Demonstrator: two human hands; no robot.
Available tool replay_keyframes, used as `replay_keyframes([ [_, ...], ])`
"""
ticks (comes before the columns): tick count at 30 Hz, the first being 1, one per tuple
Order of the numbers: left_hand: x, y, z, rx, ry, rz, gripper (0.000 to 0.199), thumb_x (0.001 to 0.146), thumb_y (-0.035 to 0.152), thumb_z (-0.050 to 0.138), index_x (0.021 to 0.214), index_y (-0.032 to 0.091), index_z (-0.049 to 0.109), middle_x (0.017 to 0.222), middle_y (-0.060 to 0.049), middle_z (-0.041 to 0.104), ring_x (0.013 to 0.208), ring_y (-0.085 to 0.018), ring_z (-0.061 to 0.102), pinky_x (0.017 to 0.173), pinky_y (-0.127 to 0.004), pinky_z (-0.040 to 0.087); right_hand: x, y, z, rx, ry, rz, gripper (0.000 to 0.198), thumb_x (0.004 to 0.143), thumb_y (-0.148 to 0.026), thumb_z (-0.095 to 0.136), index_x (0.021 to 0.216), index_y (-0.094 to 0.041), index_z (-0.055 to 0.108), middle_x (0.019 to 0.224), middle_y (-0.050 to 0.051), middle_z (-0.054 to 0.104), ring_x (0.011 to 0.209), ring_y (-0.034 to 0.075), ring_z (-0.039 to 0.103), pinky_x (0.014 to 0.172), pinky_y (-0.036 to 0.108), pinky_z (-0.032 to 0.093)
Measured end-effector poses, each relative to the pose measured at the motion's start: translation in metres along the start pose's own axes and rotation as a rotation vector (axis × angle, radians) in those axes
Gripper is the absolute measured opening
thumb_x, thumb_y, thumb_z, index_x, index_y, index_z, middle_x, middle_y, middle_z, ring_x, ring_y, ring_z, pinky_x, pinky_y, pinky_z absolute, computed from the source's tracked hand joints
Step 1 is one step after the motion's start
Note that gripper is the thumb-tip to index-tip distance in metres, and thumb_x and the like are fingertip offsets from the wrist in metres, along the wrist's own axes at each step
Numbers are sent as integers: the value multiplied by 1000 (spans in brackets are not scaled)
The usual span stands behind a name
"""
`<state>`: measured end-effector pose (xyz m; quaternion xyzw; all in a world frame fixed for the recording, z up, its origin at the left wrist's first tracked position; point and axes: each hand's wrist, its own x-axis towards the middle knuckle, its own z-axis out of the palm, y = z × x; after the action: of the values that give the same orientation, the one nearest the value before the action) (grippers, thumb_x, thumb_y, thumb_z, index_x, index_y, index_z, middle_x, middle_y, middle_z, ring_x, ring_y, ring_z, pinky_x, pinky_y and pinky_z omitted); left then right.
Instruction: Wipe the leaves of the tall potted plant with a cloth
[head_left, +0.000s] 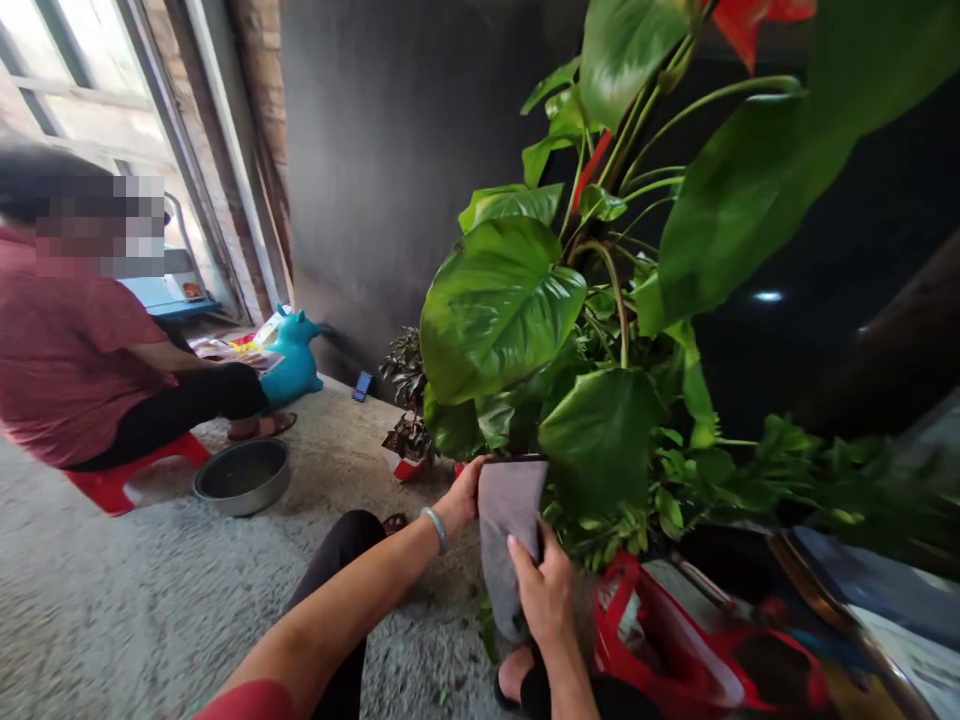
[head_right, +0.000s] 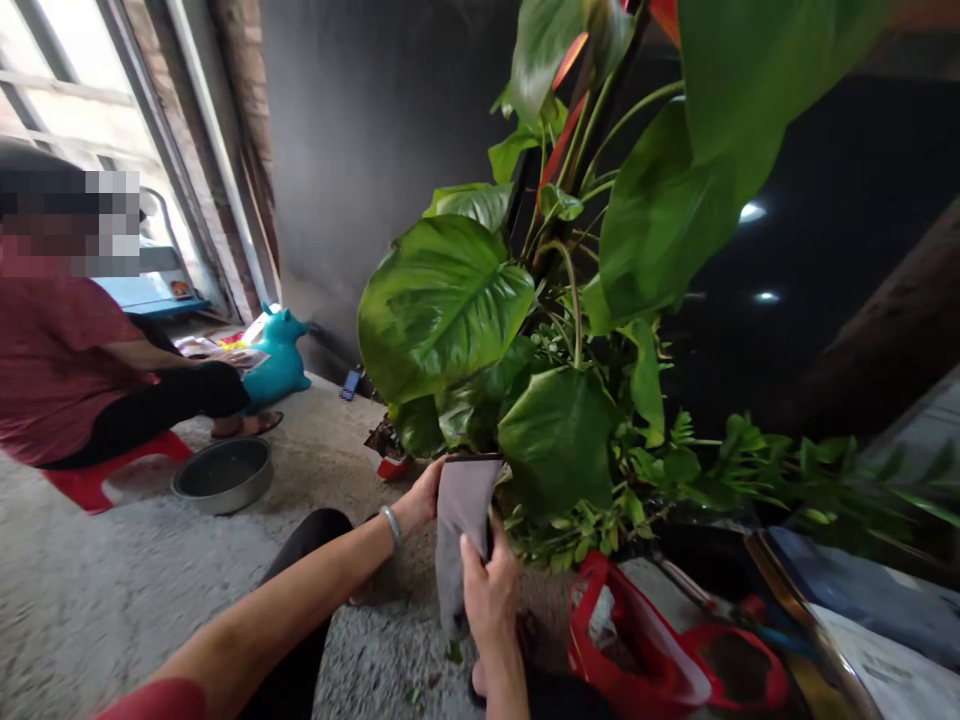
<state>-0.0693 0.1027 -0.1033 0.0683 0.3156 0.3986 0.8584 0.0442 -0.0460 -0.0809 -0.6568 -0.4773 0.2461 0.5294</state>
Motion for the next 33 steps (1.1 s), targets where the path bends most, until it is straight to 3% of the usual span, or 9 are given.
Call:
replay_keyframes([
  [4, -5, 4, -16, 75, 37, 37, 17, 95, 27, 51, 97, 16, 64, 83, -8, 75, 63, -21, 69, 70, -34, 54, 20, -4, -45, 29, 395, 116, 55, 67, -61, 70, 101, -17, 74, 96, 15, 79, 86, 34, 71, 76, 43, 55],
  [7, -9, -1, -19, 82, 52, 51, 18, 97, 29, 50, 96, 17, 62, 86, -7, 76, 64, -20, 70, 73, -34, 55, 65, -30, -48, -63, 631, -14, 63, 68, -58, 65, 110, -12, 72, 108, 23, 76, 99, 39, 69, 84, 47, 54],
  [10, -11, -3, -11, 75, 29, 58, 20, 97, 32, 51, 95, 17, 63, 84, -8, 75, 65, -21, 70, 75, -35, 55, 84, -43, -11, -123, 382, -168, 59, 71, -49, 58, 114, -11, 71, 111, 24, 75, 105, 38, 70, 91, 48, 53],
  [14, -13, 12, -10, 42, 91, 114, 16, 91, 26, 53, 92, 15, 66, 76, -7, 73, 68, -22, 70, 76, -35, 55, 44, -17, 23, -108, 15, -169, 52, 72, -47, 57, 109, -15, 75, 111, 19, 77, 106, 35, 71, 95, 47, 54],
  [19, -23, 38, -29, 49, 113, 150, 17, 93, 26, 50, 93, 16, 65, 83, -8, 74, 66, -21, 69, 70, -33, 54, 0, -15, -30, -94, 153, -21, 47, 69, -48, 61, 100, -17, 77, 91, 12, 80, 84, 33, 73, 76, 41, 57],
  [23, -23, 36, -17, 14, 37, 167, 26, 96, 36, 48, 96, 17, 65, 86, -9, 75, 67, -22, 69, 70, -36, 55, 44, -73, -43, -131, 505, -270, 56, 71, -45, 60, 114, -12, 73, 108, 18, 78, 101, 36, 71, 89, 43, 54],
  [27, -22, 31, 5, -40, -25, 220, 28, 93, 39, 53, 94, 16, 67, 78, -8, 72, 67, -22, 68, 72, -36, 56, 79, -82, -5, -153, 191, -392, 58, 71, -39, 54, 118, -9, 73, 116, 21, 76, 108, 36, 71, 97, 47, 53],
  [30, -28, 37, 1, -60, 7, 267, 19, 89, 32, 59, 91, 15, 67, 71, -5, 70, 60, -20, 65, 69, -32, 54, 57, -55, 11, -173, -53, -279, 56, 68, -32, 50, 114, -13, 75, 111, 17, 78, 104, 35, 73, 94, 46, 55],
  [33, -35, 47, -15, -78, 33, 226, 16, 88, 27, 57, 90, 14, 67, 78, -8, 72, 60, -20, 66, 68, -33, 55, 24, -45, -3, -111, -73, -220, 51, 70, -31, 50, 112, -16, 77, 106, 12, 80, 97, 31, 74, 86, 40, 58],
])
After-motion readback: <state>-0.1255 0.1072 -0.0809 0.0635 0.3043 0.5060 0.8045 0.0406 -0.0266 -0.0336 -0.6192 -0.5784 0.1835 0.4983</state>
